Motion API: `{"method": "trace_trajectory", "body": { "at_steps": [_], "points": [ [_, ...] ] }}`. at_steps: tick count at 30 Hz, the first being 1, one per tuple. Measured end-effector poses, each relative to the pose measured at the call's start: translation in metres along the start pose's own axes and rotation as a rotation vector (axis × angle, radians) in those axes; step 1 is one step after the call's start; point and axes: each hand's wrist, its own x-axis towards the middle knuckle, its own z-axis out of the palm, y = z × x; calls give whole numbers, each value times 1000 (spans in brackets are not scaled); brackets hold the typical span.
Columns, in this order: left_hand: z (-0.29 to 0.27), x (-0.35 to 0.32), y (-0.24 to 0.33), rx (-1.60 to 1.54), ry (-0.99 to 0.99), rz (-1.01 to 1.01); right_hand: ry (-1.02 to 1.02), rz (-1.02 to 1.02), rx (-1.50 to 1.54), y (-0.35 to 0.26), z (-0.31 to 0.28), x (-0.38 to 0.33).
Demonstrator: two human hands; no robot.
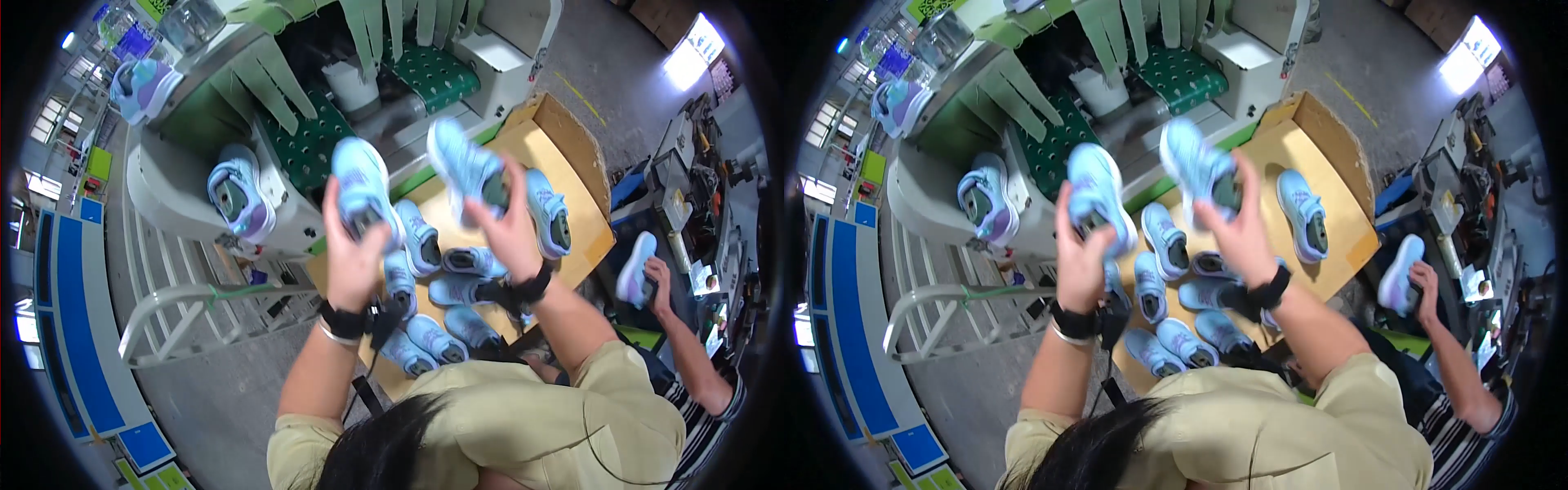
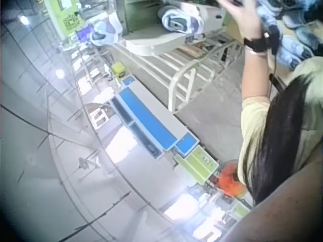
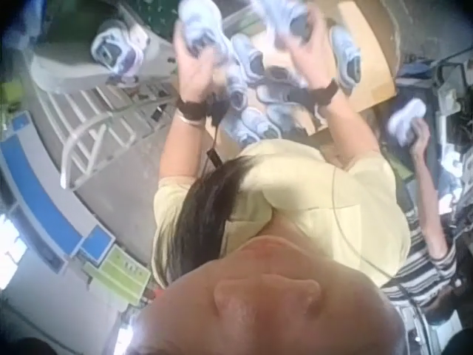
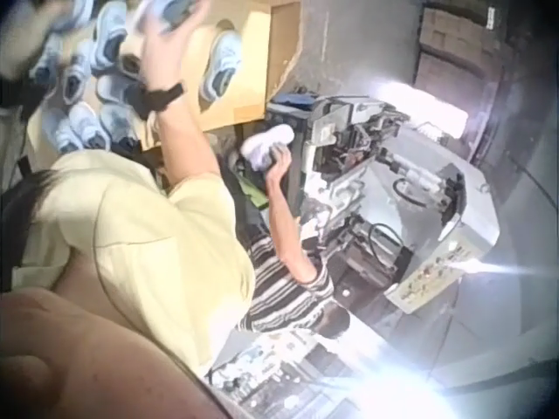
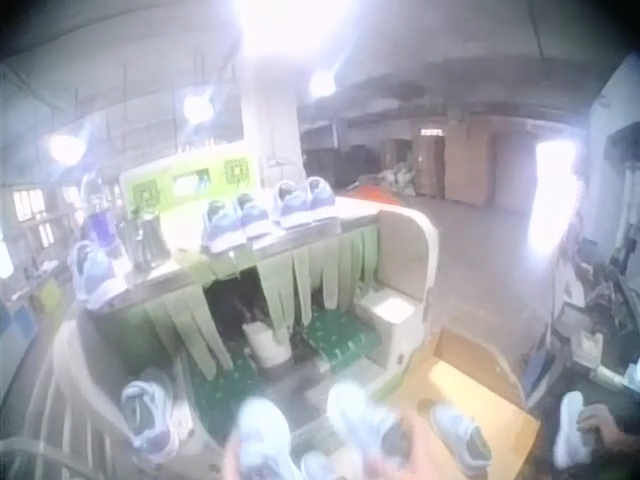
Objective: Sort and organize shoes on a workbench and place them into a processing machine.
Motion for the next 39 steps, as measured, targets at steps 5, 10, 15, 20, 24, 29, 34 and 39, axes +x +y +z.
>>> {"method": "trace_trajectory", "body": {
  "at_steps": [5,10,15,20,24,29,34,39],
  "points": [
    [-17,159,-17,443,411,196,130,-425,-144,-20,18,176],
    [-52,237,-39,762,415,-14,-84,-114,-597,19,48,251],
    [-51,239,-47,686,493,-28,-76,-249,-598,18,53,248],
    [-44,208,-12,620,283,-17,-320,-123,-281,-14,32,203],
    [-39,97,-17,882,139,391,-302,-360,-702,47,39,106],
    [-68,-42,-45,842,169,-109,-711,344,-333,124,56,1],
    [-81,-110,-62,902,140,-226,-611,428,-52,139,65,3],
    [-65,-62,-28,915,26,8,-501,104,-112,104,-19,30]
  ]
}}
